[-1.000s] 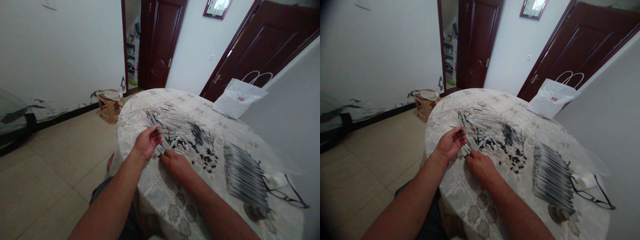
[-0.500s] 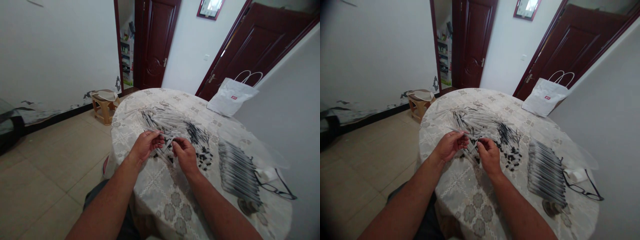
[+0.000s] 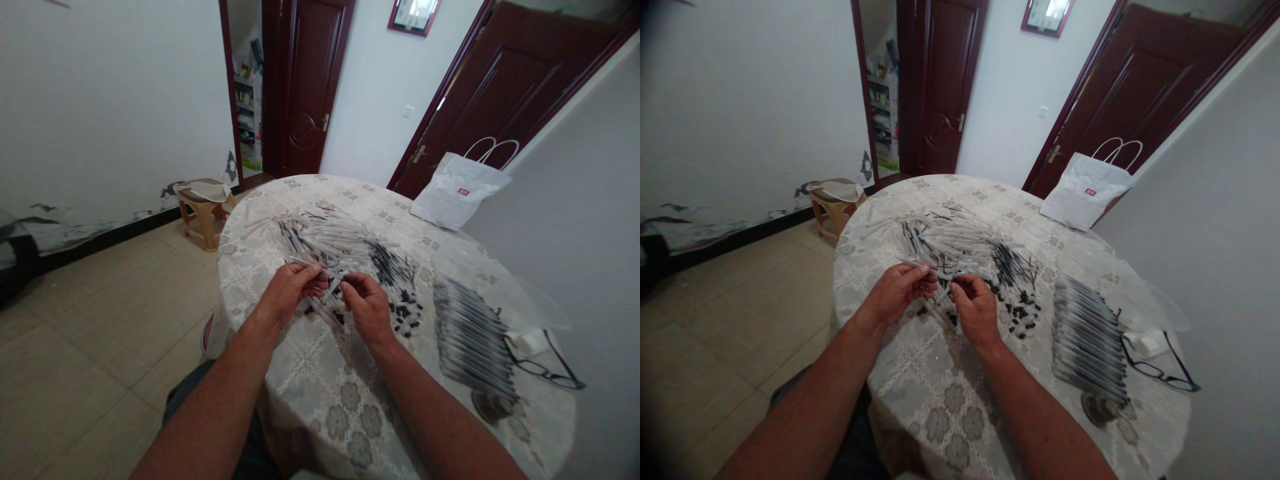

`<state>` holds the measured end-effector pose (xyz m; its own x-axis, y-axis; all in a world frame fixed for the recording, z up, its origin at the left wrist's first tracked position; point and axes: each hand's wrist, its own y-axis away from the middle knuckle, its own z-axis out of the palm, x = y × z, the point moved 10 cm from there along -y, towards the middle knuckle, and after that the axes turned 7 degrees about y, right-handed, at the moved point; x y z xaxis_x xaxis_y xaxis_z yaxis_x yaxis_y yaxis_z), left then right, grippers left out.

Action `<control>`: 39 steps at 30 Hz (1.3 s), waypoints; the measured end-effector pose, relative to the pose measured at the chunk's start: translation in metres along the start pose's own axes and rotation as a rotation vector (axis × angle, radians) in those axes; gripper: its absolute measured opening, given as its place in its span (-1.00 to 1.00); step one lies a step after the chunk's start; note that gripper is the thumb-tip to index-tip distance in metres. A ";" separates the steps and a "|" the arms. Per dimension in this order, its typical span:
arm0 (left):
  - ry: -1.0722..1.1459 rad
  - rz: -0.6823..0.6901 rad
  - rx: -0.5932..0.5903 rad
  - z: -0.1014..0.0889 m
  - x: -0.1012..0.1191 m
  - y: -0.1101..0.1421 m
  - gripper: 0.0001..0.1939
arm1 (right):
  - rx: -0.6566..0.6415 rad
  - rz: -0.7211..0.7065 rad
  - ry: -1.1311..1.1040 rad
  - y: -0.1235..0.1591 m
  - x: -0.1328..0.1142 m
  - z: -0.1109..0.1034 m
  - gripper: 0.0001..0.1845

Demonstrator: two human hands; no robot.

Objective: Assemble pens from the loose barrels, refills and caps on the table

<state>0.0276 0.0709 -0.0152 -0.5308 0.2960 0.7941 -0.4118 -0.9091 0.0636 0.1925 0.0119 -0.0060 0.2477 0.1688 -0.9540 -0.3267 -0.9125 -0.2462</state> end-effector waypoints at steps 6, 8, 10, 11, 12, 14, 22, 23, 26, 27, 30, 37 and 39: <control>-0.028 -0.012 -0.012 0.001 0.000 0.001 -0.64 | 0.028 -0.052 0.035 0.000 -0.006 -0.004 -0.74; -0.023 -0.018 -0.017 0.001 -0.001 0.001 -0.64 | 0.031 -0.053 0.044 -0.001 -0.007 -0.005 -0.72; -0.016 -0.022 -0.021 0.001 -0.002 0.001 -0.64 | 0.022 -0.047 0.065 -0.001 -0.007 -0.006 -0.69; -0.011 -0.023 -0.024 0.002 -0.002 0.001 -0.64 | 0.011 -0.047 0.083 -0.002 -0.008 -0.006 -0.68; -0.007 -0.025 -0.030 0.002 -0.003 0.001 -0.64 | -0.003 -0.050 0.106 -0.002 -0.008 -0.006 -0.67; -0.006 -0.029 -0.048 0.003 -0.004 0.001 -0.65 | -0.040 -0.048 0.159 -0.002 -0.007 -0.004 -0.63; -0.016 -0.026 -0.057 0.004 -0.003 0.001 -0.64 | -0.078 -0.082 0.133 0.004 -0.012 -0.003 -0.62; -0.012 -0.027 -0.057 0.004 -0.003 0.001 -0.64 | -0.074 -0.096 0.141 0.004 -0.014 -0.003 -0.65; -0.014 -0.042 -0.073 0.005 -0.004 0.002 -0.63 | -0.078 -0.128 0.223 0.006 -0.019 0.000 -0.75; -0.016 -0.046 -0.079 0.006 -0.005 0.003 -0.62 | -0.088 -0.134 0.248 0.006 -0.019 0.001 -0.74; -0.025 -0.060 -0.097 0.008 -0.007 0.004 -0.61 | -0.134 -0.110 0.234 0.007 -0.014 0.006 -0.55; -0.028 -0.034 -0.088 0.006 -0.004 0.003 -0.61 | -0.081 -0.088 0.127 0.006 -0.012 -0.003 -0.63; -0.031 -0.036 -0.097 0.007 -0.005 0.003 -0.62 | -0.095 -0.103 0.155 0.005 -0.013 -0.001 -0.66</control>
<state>0.0338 0.0646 -0.0152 -0.4919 0.3171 0.8109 -0.5007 -0.8649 0.0345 0.1882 0.0047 0.0054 0.4148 0.2105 -0.8852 -0.2070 -0.9256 -0.3170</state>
